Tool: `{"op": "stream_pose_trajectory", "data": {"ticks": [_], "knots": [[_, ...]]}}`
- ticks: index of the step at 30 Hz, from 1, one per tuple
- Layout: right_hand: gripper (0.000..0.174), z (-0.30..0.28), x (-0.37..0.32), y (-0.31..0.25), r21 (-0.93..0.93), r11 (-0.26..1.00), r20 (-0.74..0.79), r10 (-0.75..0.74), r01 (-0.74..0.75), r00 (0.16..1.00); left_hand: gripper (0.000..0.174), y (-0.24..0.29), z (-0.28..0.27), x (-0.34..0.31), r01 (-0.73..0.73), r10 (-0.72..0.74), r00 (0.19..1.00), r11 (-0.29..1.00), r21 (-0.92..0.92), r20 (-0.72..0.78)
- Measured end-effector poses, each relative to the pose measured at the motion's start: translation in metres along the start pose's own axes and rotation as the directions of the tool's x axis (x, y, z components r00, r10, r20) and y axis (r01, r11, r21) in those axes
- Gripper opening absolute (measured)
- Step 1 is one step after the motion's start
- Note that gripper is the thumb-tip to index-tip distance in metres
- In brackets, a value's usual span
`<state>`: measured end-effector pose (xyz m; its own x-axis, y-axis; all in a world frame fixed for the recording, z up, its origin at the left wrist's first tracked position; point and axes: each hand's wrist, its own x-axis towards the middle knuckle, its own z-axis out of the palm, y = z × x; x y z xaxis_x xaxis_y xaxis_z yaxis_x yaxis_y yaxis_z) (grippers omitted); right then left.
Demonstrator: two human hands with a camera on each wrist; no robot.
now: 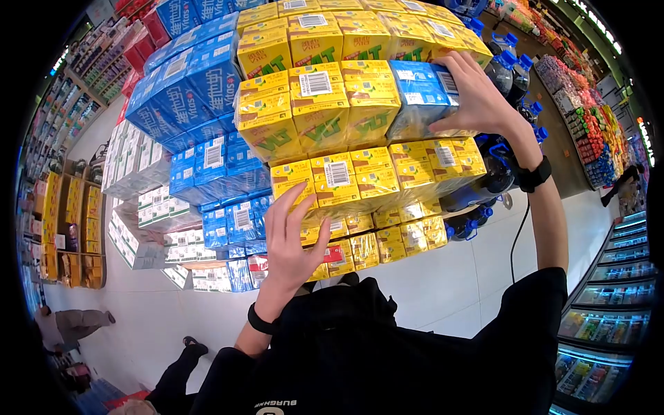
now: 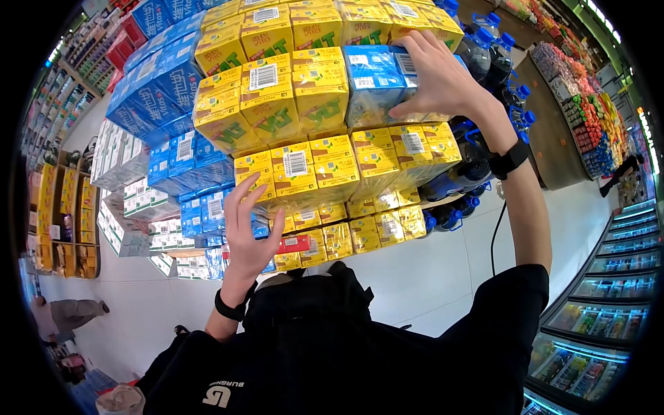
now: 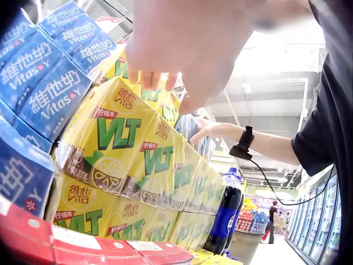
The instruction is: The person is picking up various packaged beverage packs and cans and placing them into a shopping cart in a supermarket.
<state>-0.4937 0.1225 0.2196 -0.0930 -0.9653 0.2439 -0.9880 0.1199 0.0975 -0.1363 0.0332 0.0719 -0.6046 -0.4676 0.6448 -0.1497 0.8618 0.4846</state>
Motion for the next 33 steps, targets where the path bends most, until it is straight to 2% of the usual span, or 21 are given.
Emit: {"op": "stream_pose_trajectory", "data": {"ticks": [5, 8, 9, 15, 20, 21, 22, 24, 25, 26, 28, 29, 30, 32, 33], "knots": [[0.092, 0.005, -0.012, -0.005, 0.089, 0.996, -0.101, 0.015, -0.006, 0.995, 0.048, 0.005, 0.011, 0.008, 0.036, -0.044, 0.991, 0.997, 0.063, 0.127], [0.092, 0.000, -0.022, -0.014, 0.062, 0.998, -0.140, 0.003, 0.006, 0.990, 0.047, 0.006, 0.013, 0.008, 0.059, -0.065, 0.993, 0.996, 0.063, 0.100], [0.092, 0.003, -0.029, -0.016, 0.017, 0.999, -0.207, -0.026, 0.030, 0.978, 0.045, 0.010, 0.012, 0.009, 0.069, -0.073, 0.995, 0.996, 0.056, 0.070], [0.096, 0.022, -0.072, -0.030, -0.110, 0.983, -0.423, -0.178, 0.145, 0.889, 0.035, 0.036, 0.011, 0.013, 0.119, -0.132, 0.990, 0.966, -0.229, -0.041], [0.097, 0.036, -0.112, -0.027, -0.213, 0.957, -0.558, -0.284, 0.196, 0.780, 0.030, 0.047, 0.013, 0.022, 0.134, -0.157, 0.987, 0.905, -0.405, -0.024], [0.087, 0.031, -0.120, -0.029, -0.222, 0.956, -0.559, -0.285, 0.191, 0.779, 0.030, 0.049, 0.013, 0.024, 0.141, -0.157, 0.988, 0.885, -0.443, 0.002], [0.082, 0.026, -0.126, -0.032, -0.266, 0.939, -0.573, -0.335, 0.217, 0.748, 0.031, 0.053, 0.012, 0.028, 0.216, -0.217, 0.974, 0.772, -0.597, 0.071], [0.073, 0.013, -0.139, -0.044, -0.351, 0.901, -0.590, -0.425, 0.257, 0.686, 0.035, 0.063, 0.011, 0.036, 0.359, -0.286, 0.926, 0.454, -0.816, 0.248], [0.062, 0.003, -0.148, -0.055, -0.416, 0.874, -0.559, -0.465, 0.252, 0.686, 0.046, 0.056, 0.015, 0.038, 0.412, -0.226, 0.910, 0.381, -0.828, 0.348], [0.060, -0.005, -0.157, -0.064, -0.472, 0.834, -0.516, -0.523, 0.284, 0.678, 0.050, 0.056, 0.019, 0.039, 0.501, -0.224, 0.862, 0.241, -0.831, 0.455], [0.056, -0.018, -0.166, -0.088, -0.547, 0.756, -0.463, -0.631, 0.359, 0.623, 0.056, 0.063, 0.022, 0.042, 0.658, -0.167, 0.738, -0.039, -0.752, 0.654], [0.053, -0.020, -0.170, -0.098, -0.578, 0.709, -0.436, -0.686, 0.404, 0.582, 0.066, 0.075, 0.015, 0.044, 0.773, -0.190, 0.604, -0.099, -0.627, 0.774], [0.052, -0.022, -0.174, -0.108, -0.591, 0.687, -0.436, -0.713, 0.423, 0.549, 0.071, 0.074, 0.012, 0.042, 0.820, -0.042, 0.541, -0.199, -0.537, 0.840], [0.055, -0.017, -0.177, -0.128, -0.567, 0.683, -0.479, -0.728, 0.460, 0.490, 0.074, 0.073, 0.014, 0.032, 0.862, -0.002, 0.469, -0.216, -0.459, 0.883], [0.061, -0.014, -0.178, -0.136, -0.599, 0.655, -0.473, -0.753, 0.461, 0.457, 0.077, 0.073, 0.014, 0.025, 0.832, 0.054, 0.488, -0.331, -0.445, 0.871]]}}
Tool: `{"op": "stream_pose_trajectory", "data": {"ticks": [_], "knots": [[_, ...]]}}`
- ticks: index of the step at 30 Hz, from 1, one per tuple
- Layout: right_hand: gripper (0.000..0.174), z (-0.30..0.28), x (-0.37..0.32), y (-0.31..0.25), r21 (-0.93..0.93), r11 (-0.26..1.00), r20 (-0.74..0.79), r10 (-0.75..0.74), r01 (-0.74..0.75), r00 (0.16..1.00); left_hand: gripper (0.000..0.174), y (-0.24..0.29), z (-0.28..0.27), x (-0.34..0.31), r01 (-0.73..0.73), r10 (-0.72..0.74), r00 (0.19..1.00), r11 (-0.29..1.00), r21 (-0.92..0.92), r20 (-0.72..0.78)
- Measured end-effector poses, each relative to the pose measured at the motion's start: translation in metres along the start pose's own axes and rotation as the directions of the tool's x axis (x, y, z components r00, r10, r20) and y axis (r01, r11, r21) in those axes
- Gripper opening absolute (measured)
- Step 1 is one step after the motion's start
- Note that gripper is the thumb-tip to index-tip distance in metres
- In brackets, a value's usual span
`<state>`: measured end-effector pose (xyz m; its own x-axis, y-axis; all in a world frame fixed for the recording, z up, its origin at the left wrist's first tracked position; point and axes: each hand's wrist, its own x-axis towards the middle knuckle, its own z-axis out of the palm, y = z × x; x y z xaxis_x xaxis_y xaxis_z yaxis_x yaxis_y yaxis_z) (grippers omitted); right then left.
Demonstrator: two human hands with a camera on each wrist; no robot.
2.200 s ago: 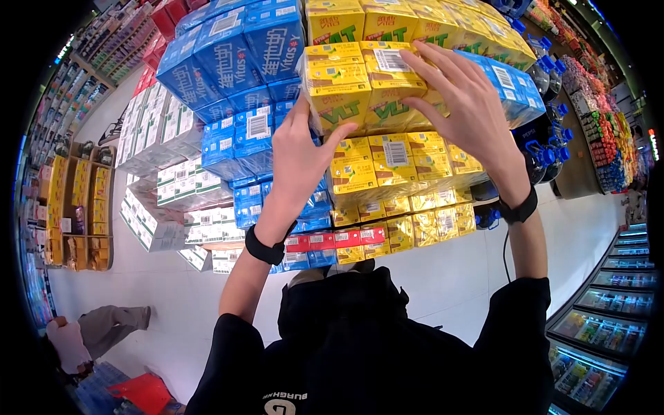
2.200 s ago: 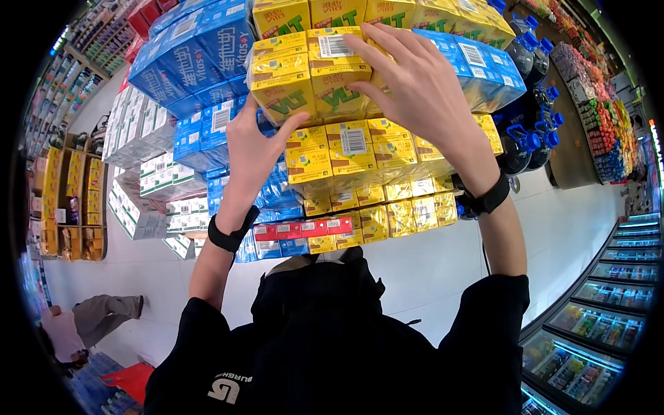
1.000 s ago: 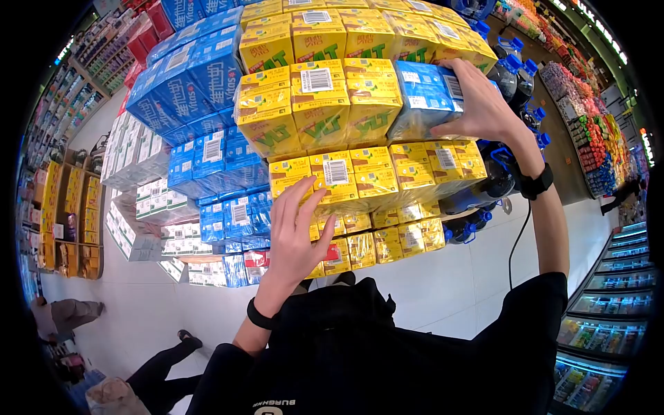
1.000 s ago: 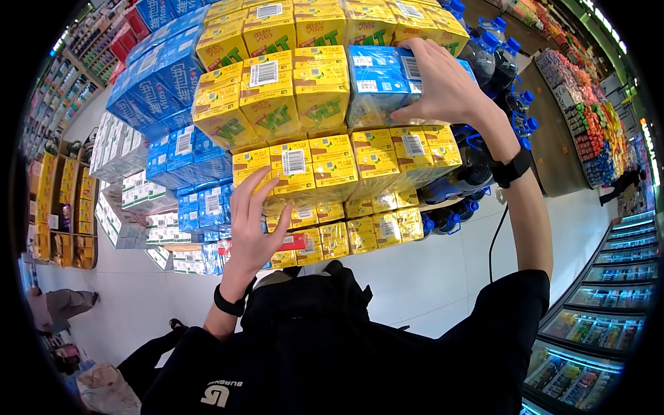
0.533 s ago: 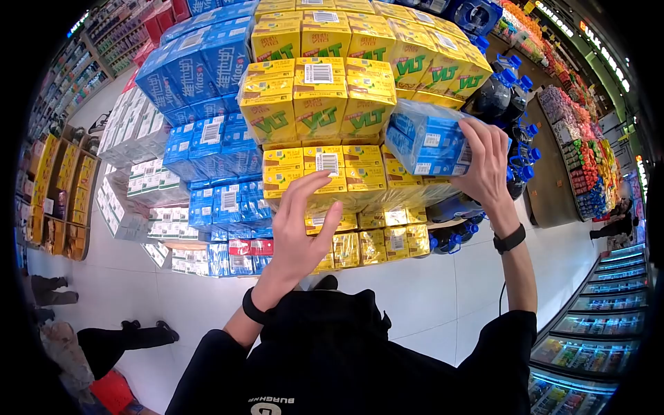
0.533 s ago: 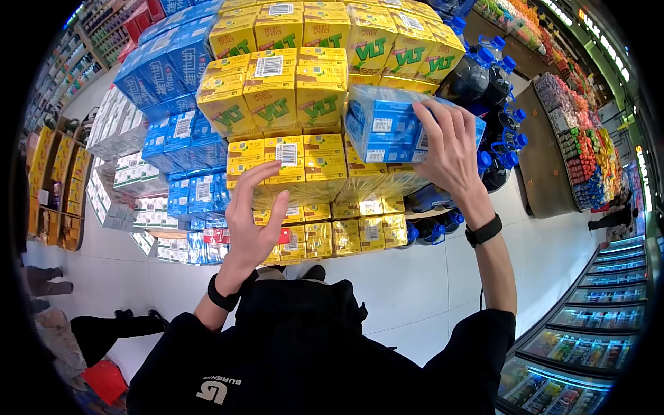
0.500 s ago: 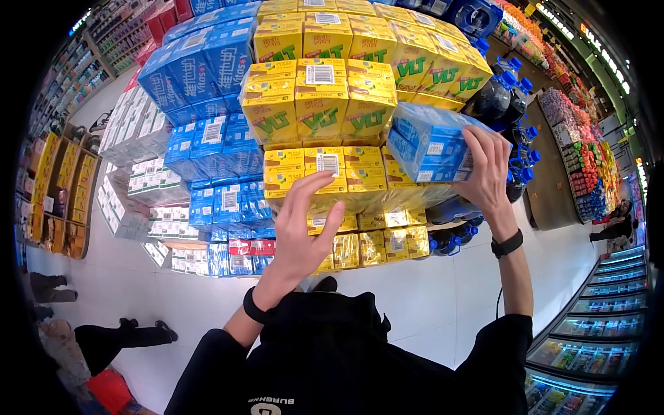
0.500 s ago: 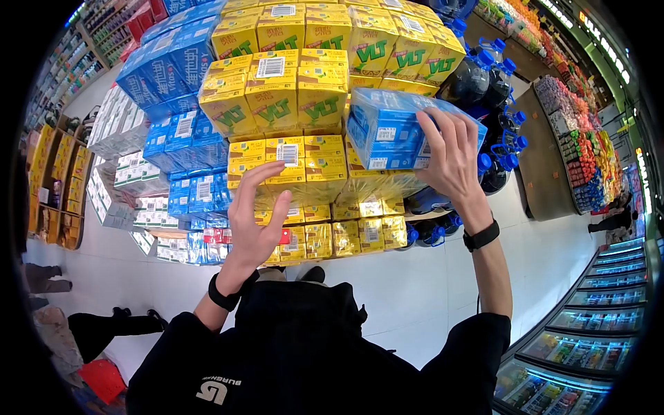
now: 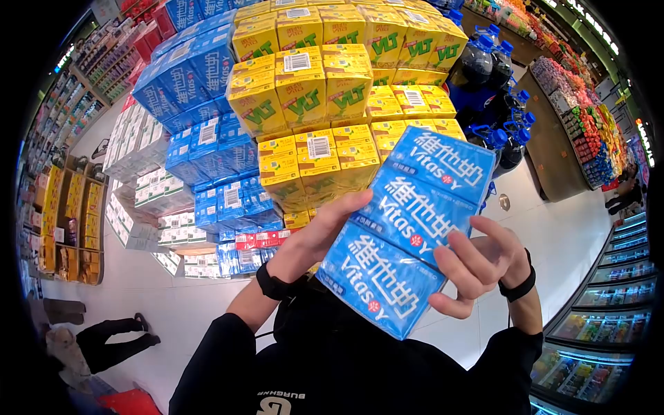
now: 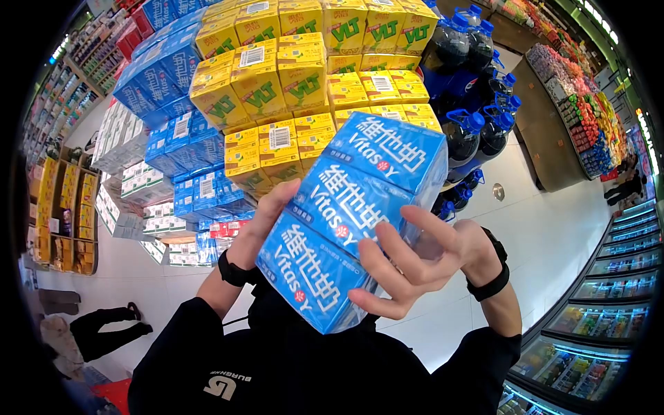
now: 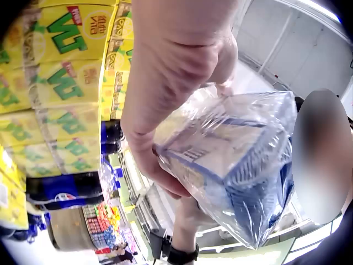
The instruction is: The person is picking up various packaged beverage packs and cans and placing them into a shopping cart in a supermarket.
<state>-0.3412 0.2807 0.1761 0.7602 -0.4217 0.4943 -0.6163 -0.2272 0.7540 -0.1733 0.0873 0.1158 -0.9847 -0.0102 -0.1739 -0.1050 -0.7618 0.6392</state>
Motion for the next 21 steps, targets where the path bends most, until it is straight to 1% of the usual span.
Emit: {"op": "stream_pose_trajectory", "data": {"ticks": [1, 3, 4, 6, 7, 8, 9, 10, 11, 12, 13, 14, 15, 17, 19, 20, 21], "knots": [[0.063, 0.003, 0.006, -0.003, -0.035, 0.998, -0.041, -0.062, 0.060, 0.997, 0.081, -0.004, 0.006, -0.006, 0.053, -0.052, 0.996, 0.999, 0.012, -0.073], [0.066, 0.001, 0.020, -0.013, 0.050, 0.991, 0.019, -0.122, 0.121, 0.992, 0.083, -0.015, 0.005, -0.023, 0.108, -0.113, 0.992, 0.991, -0.078, -0.062], [0.067, 0.004, 0.025, -0.019, 0.044, 0.994, 0.031, -0.098, 0.097, 0.995, 0.083, -0.020, 0.004, -0.031, 0.082, -0.092, 0.993, 0.986, -0.143, -0.069], [0.071, 0.012, 0.034, -0.032, 0.033, 0.998, 0.059, -0.051, 0.049, 0.997, 0.082, -0.032, -0.012, -0.043, -0.029, 0.016, 0.999, 0.949, -0.315, -0.043], [0.068, 0.010, 0.042, -0.038, 0.147, 0.982, 0.108, 0.106, -0.121, 0.988, 0.081, -0.036, -0.022, -0.050, -0.081, 0.072, 0.997, 0.913, -0.399, -0.039], [0.071, 0.017, 0.041, -0.048, 0.202, 0.926, 0.091, 0.307, -0.319, 0.947, 0.078, -0.036, -0.031, -0.058, -0.182, 0.162, 0.983, 0.875, -0.449, -0.083], [0.076, 0.028, 0.038, -0.064, 0.260, 0.826, 0.087, 0.496, -0.501, 0.864, 0.077, -0.034, -0.043, -0.069, -0.265, 0.264, 0.962, 0.838, -0.478, -0.072], [0.081, 0.037, 0.045, -0.080, 0.310, 0.682, 0.119, 0.663, -0.662, 0.739, 0.076, -0.032, -0.056, -0.081, -0.343, 0.362, 0.930, 0.792, -0.505, -0.063], [0.082, 0.047, 0.049, -0.097, 0.417, 0.480, 0.213, 0.774, -0.772, 0.596, 0.075, -0.028, -0.065, -0.095, -0.414, 0.455, 0.888, 0.739, -0.532, -0.058], [0.083, 0.053, 0.057, -0.113, 0.580, 0.170, 0.386, 0.804, -0.797, 0.452, 0.069, -0.023, -0.070, -0.108, -0.552, 0.544, 0.821, 0.678, -0.485, -0.174], [0.085, 0.059, 0.070, -0.129, 0.650, -0.170, 0.571, 0.753, -0.741, 0.329, 0.068, -0.017, -0.076, -0.121, -0.629, 0.603, 0.767, 0.637, -0.446, -0.220], [0.090, 0.065, 0.087, -0.144, 0.662, -0.443, 0.689, 0.678, -0.605, 0.258, 0.067, -0.011, -0.082, -0.134, -0.698, 0.656, 0.708, 0.592, -0.403, -0.261], [0.102, 0.069, 0.100, -0.160, 0.644, -0.566, 0.746, 0.614, -0.515, 0.257, 0.066, -0.005, -0.087, -0.145, -0.760, 0.708, 0.643, 0.543, -0.358, -0.293], [0.113, 0.081, 0.128, -0.191, 0.730, -0.484, 0.670, 0.648, -0.482, 0.364, 0.062, 0.008, -0.082, -0.166, -0.827, 0.736, 0.562, 0.497, -0.262, -0.378], [0.121, 0.099, 0.167, -0.214, 0.736, -0.575, 0.667, 0.704, -0.357, 0.243, 0.061, 0.015, -0.074, -0.179, -0.881, 0.763, 0.467, 0.443, -0.165, -0.446], [0.110, 0.104, 0.188, -0.215, 0.726, -0.662, 0.687, 0.698, -0.184, 0.202, 0.060, 0.017, -0.071, -0.184, -0.896, 0.765, 0.421, 0.434, -0.094, -0.487], [0.098, 0.112, 0.200, -0.222, 0.642, -0.758, 0.767, 0.634, -0.115, 0.101, 0.064, 0.015, -0.075, -0.190, -0.852, 0.786, 0.349, 0.493, 0.178, -0.510]]}}
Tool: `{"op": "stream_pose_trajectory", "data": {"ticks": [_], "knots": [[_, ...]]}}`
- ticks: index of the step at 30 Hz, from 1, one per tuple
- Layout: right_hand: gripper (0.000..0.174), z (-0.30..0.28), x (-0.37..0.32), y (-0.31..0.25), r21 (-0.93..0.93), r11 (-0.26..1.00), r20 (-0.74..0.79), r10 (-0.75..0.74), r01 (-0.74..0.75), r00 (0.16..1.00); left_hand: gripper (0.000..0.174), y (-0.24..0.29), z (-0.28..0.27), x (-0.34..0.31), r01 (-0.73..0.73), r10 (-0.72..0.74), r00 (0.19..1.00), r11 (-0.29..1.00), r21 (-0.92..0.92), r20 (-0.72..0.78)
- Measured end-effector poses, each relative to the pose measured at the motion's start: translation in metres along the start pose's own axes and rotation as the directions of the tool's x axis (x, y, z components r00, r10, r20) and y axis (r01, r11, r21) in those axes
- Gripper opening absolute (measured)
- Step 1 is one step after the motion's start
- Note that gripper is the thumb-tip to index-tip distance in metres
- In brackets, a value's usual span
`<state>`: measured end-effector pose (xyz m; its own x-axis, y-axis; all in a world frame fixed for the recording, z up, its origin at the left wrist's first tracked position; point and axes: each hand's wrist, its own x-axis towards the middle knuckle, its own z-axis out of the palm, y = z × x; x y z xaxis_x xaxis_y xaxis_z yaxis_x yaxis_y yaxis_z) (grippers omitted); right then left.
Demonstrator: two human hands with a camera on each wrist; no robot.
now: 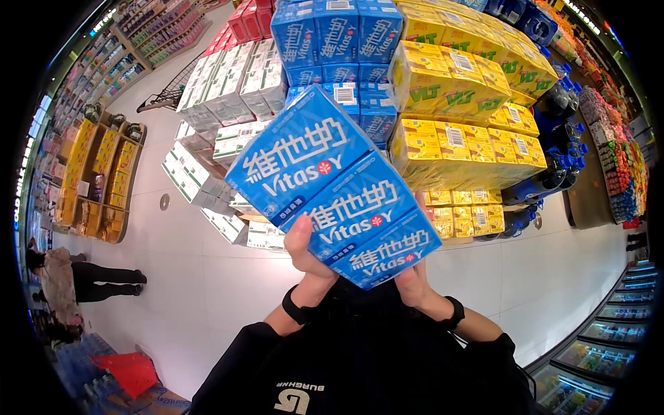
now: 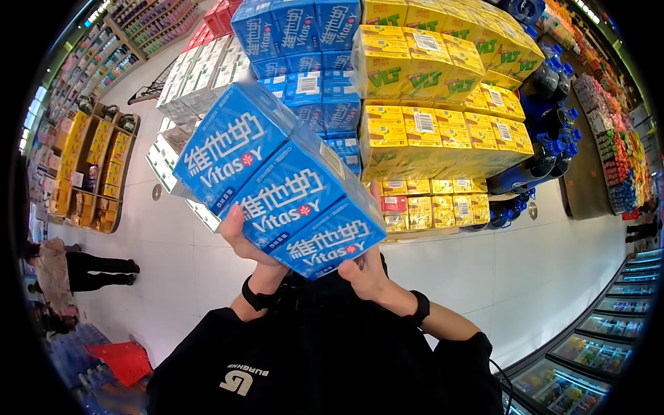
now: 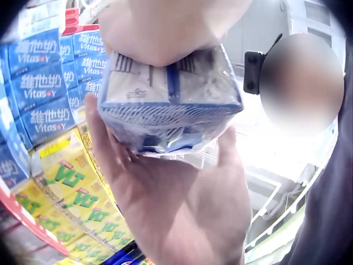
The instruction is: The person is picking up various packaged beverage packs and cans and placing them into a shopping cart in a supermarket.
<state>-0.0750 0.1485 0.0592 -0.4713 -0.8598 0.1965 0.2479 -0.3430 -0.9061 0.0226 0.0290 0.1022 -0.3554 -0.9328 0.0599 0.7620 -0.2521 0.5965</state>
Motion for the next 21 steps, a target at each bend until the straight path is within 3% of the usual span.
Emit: {"op": "stream_pose_trajectory", "data": {"ticks": [1, 2, 3, 6, 7, 9, 11, 13, 15, 17, 19, 20, 21], "knots": [[0.088, 0.011, 0.003, 0.011, 0.092, 0.989, -0.077, 0.120, -0.113, 0.990, 0.069, 0.004, -0.007, -0.001, -0.054, 0.068, 0.997, 0.960, 0.273, -0.039], [0.080, 0.022, 0.005, 0.019, 0.192, 0.956, -0.140, 0.249, -0.221, 0.958, 0.072, 0.006, -0.007, -0.003, -0.087, 0.107, 0.994, 0.932, 0.351, -0.038], [0.066, 0.033, 0.015, 0.021, 0.341, 0.924, -0.184, 0.247, -0.174, 0.951, 0.091, 0.009, -0.017, -0.004, -0.146, 0.159, 0.987, 0.899, 0.414, 0.003], [0.063, 0.042, 0.029, 0.018, 0.541, 0.812, -0.101, 0.321, -0.219, 0.942, 0.114, 0.043, -0.045, 0.005, -0.266, 0.162, 0.960, 0.787, 0.556, 0.229], [0.058, 0.045, 0.035, 0.018, 0.562, 0.793, -0.143, 0.372, -0.235, 0.917, 0.119, 0.051, -0.049, 0.009, -0.329, 0.180, 0.936, 0.751, 0.572, 0.302], [0.058, 0.038, 0.043, 0.029, 0.706, 0.644, 0.032, 0.387, -0.295, 0.921, 0.130, 0.069, -0.057, 0.017, -0.457, 0.211, 0.872, 0.676, 0.578, 0.442], [0.057, 0.035, 0.039, 0.040, 0.772, 0.511, 0.151, 0.429, -0.377, 0.890, 0.126, 0.074, -0.055, 0.016, -0.609, 0.279, 0.780, 0.543, 0.577, 0.560], [0.058, 0.047, 0.038, 0.045, 0.748, 0.577, 0.067, 0.427, -0.328, 0.902, 0.113, 0.079, -0.055, 0.018, -0.736, 0.255, 0.670, 0.345, 0.582, 0.697], [0.060, 0.056, 0.032, 0.037, 0.608, 0.727, -0.101, 0.471, -0.320, 0.877, 0.097, 0.091, -0.047, 0.022, -0.832, 0.187, 0.555, 0.115, 0.543, 0.810], [0.061, 0.063, 0.032, 0.028, 0.485, 0.794, -0.226, 0.518, -0.366, 0.825, 0.088, 0.093, -0.048, 0.022, -0.871, 0.182, 0.490, 0.074, 0.485, 0.852], [0.064, 0.050, 0.026, 0.043, 0.808, 0.519, 0.019, 0.452, -0.280, 0.892, 0.083, 0.095, -0.046, 0.028, -0.913, 0.177, 0.408, 0.060, 0.404, 0.896], [0.066, 0.044, 0.023, 0.050, 0.900, 0.327, 0.141, 0.407, -0.288, 0.902, 0.081, 0.096, -0.045, 0.028, -0.909, 0.167, 0.417, 0.059, 0.413, 0.894], [0.067, 0.050, 0.024, 0.042, 0.899, 0.322, 0.153, 0.405, -0.297, 0.901, 0.079, 0.097, -0.044, 0.027, -0.906, 0.156, 0.423, 0.057, 0.420, 0.892]]}}
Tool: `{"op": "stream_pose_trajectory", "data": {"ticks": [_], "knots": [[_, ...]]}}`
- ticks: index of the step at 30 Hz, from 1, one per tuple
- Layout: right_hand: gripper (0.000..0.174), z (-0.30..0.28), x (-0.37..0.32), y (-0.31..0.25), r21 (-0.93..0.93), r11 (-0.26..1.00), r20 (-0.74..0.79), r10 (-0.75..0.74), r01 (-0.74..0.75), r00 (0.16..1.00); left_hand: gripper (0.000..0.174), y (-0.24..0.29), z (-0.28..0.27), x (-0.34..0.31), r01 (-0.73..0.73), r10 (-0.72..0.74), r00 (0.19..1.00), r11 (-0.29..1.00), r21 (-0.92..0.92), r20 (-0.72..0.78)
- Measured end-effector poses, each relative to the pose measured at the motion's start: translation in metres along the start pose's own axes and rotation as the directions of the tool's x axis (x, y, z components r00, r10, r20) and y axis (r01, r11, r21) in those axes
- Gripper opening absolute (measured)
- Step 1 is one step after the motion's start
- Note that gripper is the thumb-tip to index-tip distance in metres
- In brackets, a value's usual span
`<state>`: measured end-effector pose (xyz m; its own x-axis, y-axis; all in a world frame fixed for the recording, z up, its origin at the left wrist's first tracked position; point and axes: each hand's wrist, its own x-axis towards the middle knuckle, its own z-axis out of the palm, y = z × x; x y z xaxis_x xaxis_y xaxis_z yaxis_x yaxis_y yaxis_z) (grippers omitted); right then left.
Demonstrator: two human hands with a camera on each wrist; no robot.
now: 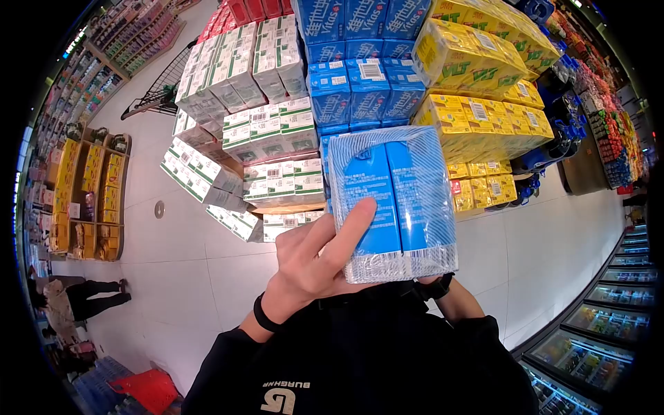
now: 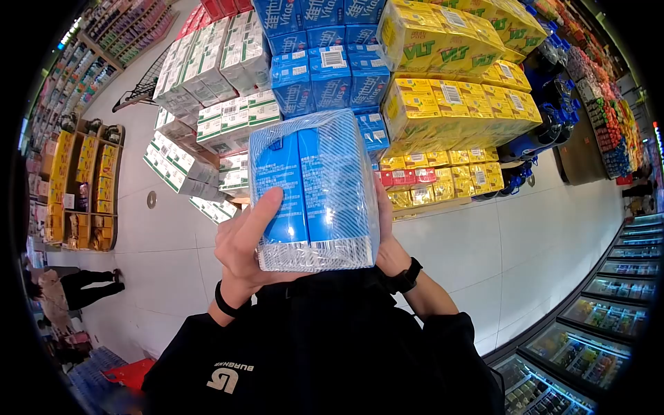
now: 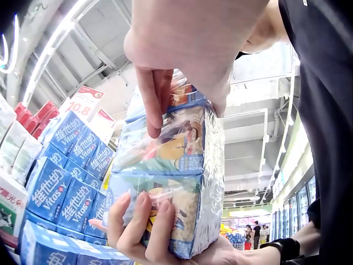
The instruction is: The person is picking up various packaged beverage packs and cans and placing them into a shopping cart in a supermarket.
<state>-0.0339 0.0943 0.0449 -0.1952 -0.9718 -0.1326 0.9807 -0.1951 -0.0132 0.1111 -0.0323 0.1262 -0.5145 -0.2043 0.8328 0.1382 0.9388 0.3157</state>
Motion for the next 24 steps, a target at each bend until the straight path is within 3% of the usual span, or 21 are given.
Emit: {"op": "stream_pose_trajectory", "data": {"ticks": [4, 6, 7, 9, 11, 12, 15, 17, 19, 21, 23, 24], "knots": [[0.068, -0.002, 0.004, 0.001, 0.069, 0.997, 0.072, 0.017, -0.022, 0.997, 0.076, -0.004, -0.007, -0.004, 0.032, -0.033, 0.993, 0.999, 0.011, 0.110], [0.066, -0.002, 0.005, 0.002, -0.163, 0.984, -0.069, -0.078, 0.066, 0.995, 0.087, -0.004, -0.002, -0.001, 0.025, -0.027, 0.998, 0.999, 0.038, 0.052], [0.065, 0.007, 0.004, 0.005, -0.398, 0.911, -0.189, -0.201, 0.113, 0.961, 0.093, -0.004, -0.001, -0.001, 0.023, -0.025, 0.999, 0.998, 0.052, 0.024], [0.063, 0.007, 0.007, 0.002, -0.504, 0.854, -0.215, -0.265, 0.126, 0.940, 0.107, -0.006, -0.002, -0.010, 0.266, -0.282, 0.959, 0.932, -0.244, -0.031], [0.061, -0.010, 0.009, -0.017, -0.266, 0.958, -0.066, -0.131, 0.110, 0.989, 0.113, -0.012, -0.011, -0.011, 0.519, -0.541, 0.831, 0.677, -0.522, 0.125], [0.058, -0.001, 0.007, -0.019, -0.331, 0.936, -0.126, -0.171, 0.121, 0.977, 0.112, -0.019, -0.023, -0.009, 0.650, -0.628, 0.720, 0.461, -0.604, 0.296], [0.060, -0.002, 0.005, -0.037, -0.541, 0.835, -0.162, -0.216, 0.096, 0.963, 0.099, -0.044, -0.029, -0.022, 0.801, -0.707, 0.506, 0.173, -0.573, 0.494], [0.055, 0.010, 0.003, -0.038, -0.695, 0.717, -0.227, -0.274, 0.041, 0.935, 0.092, -0.055, -0.018, -0.037, 0.828, -0.724, 0.507, 0.258, -0.498, 0.468], [0.054, 0.029, 0.003, -0.035, -0.811, 0.579, -0.340, -0.344, -0.087, 0.875, 0.075, -0.054, -0.016, -0.048, 0.820, -0.777, 0.377, 0.027, -0.571, 0.504], [0.059, 0.042, 0.002, -0.028, -0.837, 0.540, -0.314, -0.343, -0.088, 0.885, 0.060, -0.057, -0.009, -0.070, 0.755, -0.840, 0.241, -0.152, -0.637, 0.486], [0.063, 0.046, 0.002, -0.021, -0.888, 0.458, -0.250, -0.398, -0.045, 0.883, 0.053, -0.064, -0.013, -0.085, 0.725, -0.818, 0.209, -0.238, -0.646, 0.536], [0.066, 0.041, -0.001, -0.023, -0.898, 0.420, -0.289, -0.346, -0.128, 0.893, 0.049, -0.066, -0.015, -0.090, 0.705, -0.808, 0.193, -0.281, -0.651, 0.557]]}}
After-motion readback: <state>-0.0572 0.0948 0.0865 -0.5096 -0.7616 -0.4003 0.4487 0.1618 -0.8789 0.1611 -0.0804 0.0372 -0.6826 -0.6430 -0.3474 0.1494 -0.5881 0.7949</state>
